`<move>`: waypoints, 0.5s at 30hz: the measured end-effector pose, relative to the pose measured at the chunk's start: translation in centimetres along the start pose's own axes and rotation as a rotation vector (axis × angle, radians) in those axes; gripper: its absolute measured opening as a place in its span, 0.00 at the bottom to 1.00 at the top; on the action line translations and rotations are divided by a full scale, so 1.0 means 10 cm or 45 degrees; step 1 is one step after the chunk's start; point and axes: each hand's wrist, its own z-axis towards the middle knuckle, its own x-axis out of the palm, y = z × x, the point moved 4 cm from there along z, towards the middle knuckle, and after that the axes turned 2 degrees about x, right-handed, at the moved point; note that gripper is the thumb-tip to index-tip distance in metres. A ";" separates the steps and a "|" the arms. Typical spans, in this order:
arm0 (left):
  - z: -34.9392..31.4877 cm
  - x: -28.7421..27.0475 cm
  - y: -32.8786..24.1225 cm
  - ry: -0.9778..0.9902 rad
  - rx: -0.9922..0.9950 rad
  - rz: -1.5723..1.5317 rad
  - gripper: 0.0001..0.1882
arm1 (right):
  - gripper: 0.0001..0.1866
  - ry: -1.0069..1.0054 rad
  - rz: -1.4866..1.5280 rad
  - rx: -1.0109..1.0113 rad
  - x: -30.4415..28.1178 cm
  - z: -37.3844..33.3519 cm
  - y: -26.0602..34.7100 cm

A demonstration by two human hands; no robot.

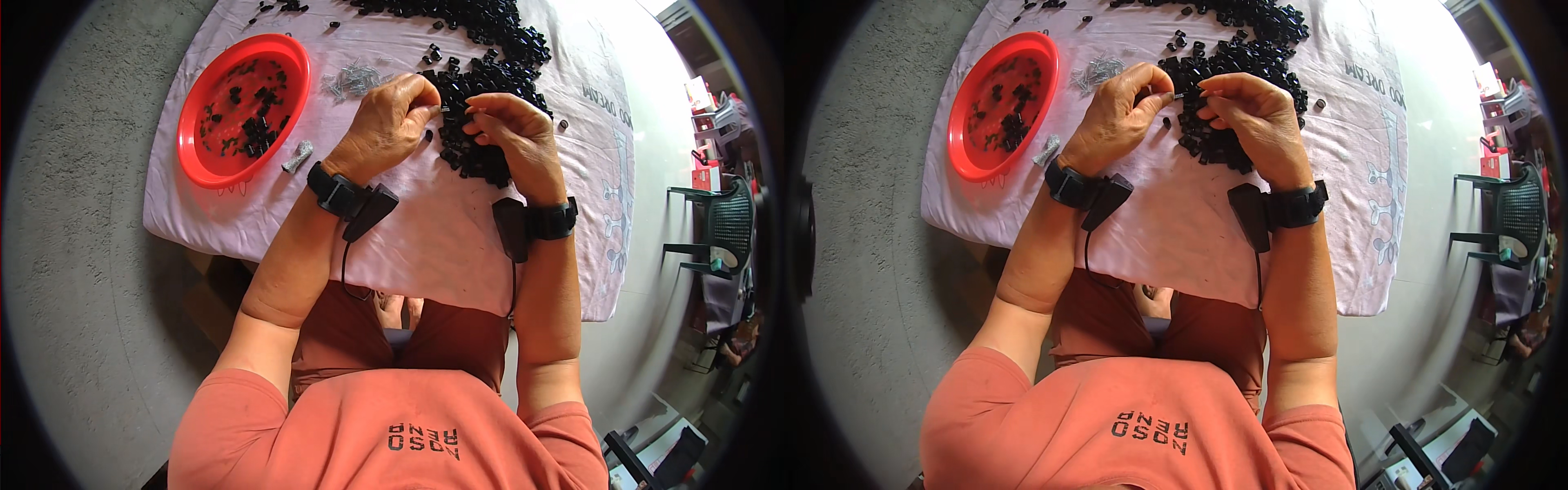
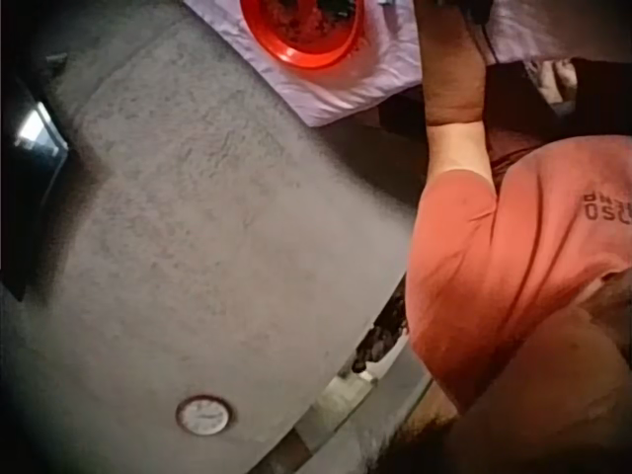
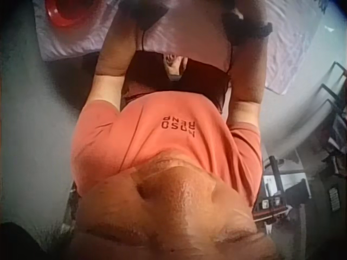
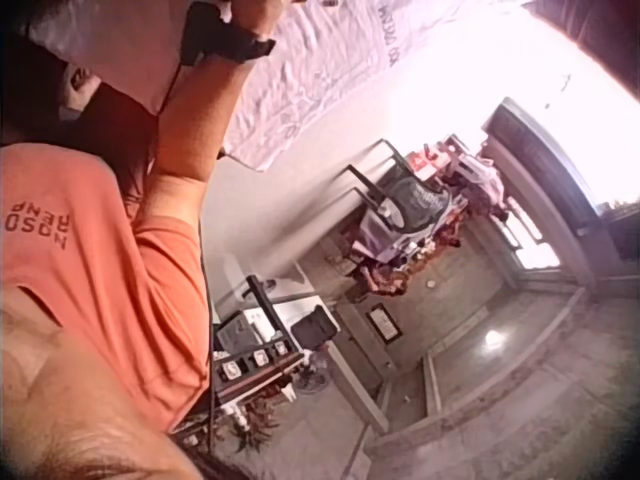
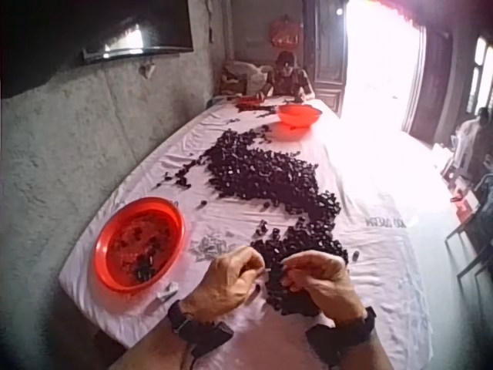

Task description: Assembling small black plastic parts by inserting metal components.

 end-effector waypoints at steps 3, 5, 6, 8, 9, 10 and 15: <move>0.00 0.01 -0.09 0.080 -0.065 -0.143 0.03 | 0.09 0.010 0.014 0.028 0.02 -0.01 -0.02; -0.01 0.02 -0.11 0.112 -0.060 -0.193 0.02 | 0.09 0.023 0.028 0.017 0.03 -0.01 -0.02; -0.01 0.03 -0.12 0.105 -0.032 -0.197 0.02 | 0.09 0.030 0.035 0.006 0.03 -0.01 -0.02; -0.01 0.04 -0.11 0.086 0.023 -0.200 0.02 | 0.09 0.046 0.045 -0.004 0.04 0.00 -0.02; -0.01 0.05 -0.12 0.086 0.037 -0.185 0.02 | 0.09 0.052 0.047 -0.002 0.04 0.00 -0.02; -0.01 0.06 -0.12 0.088 0.050 -0.172 0.02 | 0.09 0.055 0.049 0.002 0.05 0.00 -0.02; -0.02 0.07 -0.11 0.108 0.021 -0.155 0.03 | 0.09 0.074 0.052 0.020 0.06 -0.01 -0.03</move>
